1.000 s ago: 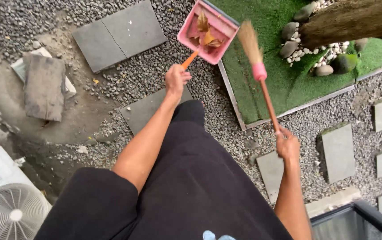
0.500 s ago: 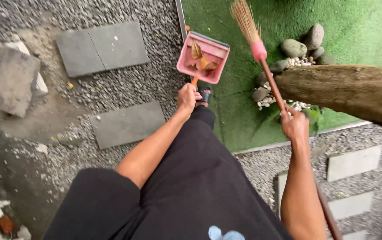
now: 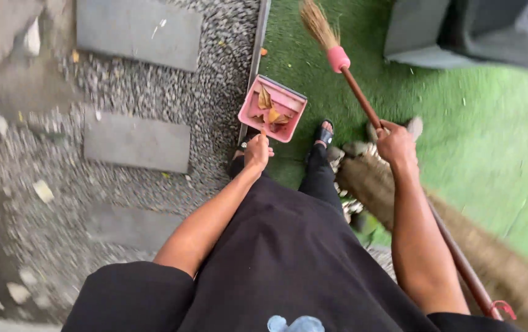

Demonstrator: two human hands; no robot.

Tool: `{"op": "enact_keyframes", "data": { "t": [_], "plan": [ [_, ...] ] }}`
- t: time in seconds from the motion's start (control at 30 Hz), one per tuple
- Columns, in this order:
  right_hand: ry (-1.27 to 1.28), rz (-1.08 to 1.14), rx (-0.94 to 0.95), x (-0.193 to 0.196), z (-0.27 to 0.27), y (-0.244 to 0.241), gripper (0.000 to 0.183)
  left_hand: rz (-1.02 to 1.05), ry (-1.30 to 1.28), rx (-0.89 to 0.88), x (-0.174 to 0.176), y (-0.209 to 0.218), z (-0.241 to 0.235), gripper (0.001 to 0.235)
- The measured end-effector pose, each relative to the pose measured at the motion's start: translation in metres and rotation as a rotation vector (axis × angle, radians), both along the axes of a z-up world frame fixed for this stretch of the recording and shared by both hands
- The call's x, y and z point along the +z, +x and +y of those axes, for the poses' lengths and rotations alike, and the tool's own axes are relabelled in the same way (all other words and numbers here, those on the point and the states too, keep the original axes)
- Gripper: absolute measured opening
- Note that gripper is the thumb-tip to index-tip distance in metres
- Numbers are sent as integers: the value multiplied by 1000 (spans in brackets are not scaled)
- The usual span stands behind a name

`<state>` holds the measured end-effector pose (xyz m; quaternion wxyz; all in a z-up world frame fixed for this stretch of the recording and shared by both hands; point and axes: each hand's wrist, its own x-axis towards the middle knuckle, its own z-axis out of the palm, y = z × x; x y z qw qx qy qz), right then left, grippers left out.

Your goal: Sweeping dry leaves from a gravel and stone path into a handheld dustpan using a small broom.

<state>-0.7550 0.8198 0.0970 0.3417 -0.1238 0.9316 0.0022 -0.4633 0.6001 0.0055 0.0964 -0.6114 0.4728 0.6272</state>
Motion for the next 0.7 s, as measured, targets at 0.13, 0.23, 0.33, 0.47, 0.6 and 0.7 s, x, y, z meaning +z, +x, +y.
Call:
{"op": "enact_keyframes", "data": {
  "t": [0.13,0.23,0.33,0.47,0.6,0.7],
  "plan": [
    [13,-13,228,0,-34,-73,43,-55,10,206,-10,-39,52,27],
    [-11,-18,446,-8,-55,-100,42,-86,6,342,12,-63,91,28],
    [69,-19,471,-33,-72,-119,41,-122,16,471,9,-98,120,29],
    [157,16,842,-39,-63,-122,51,-191,-42,581,3,-132,144,43],
    [274,-16,1056,28,-32,-139,62,-233,-93,570,-85,-149,170,59],
    [330,-67,903,71,-27,-167,40,-158,-117,589,-69,-154,157,65]
  ]
}}
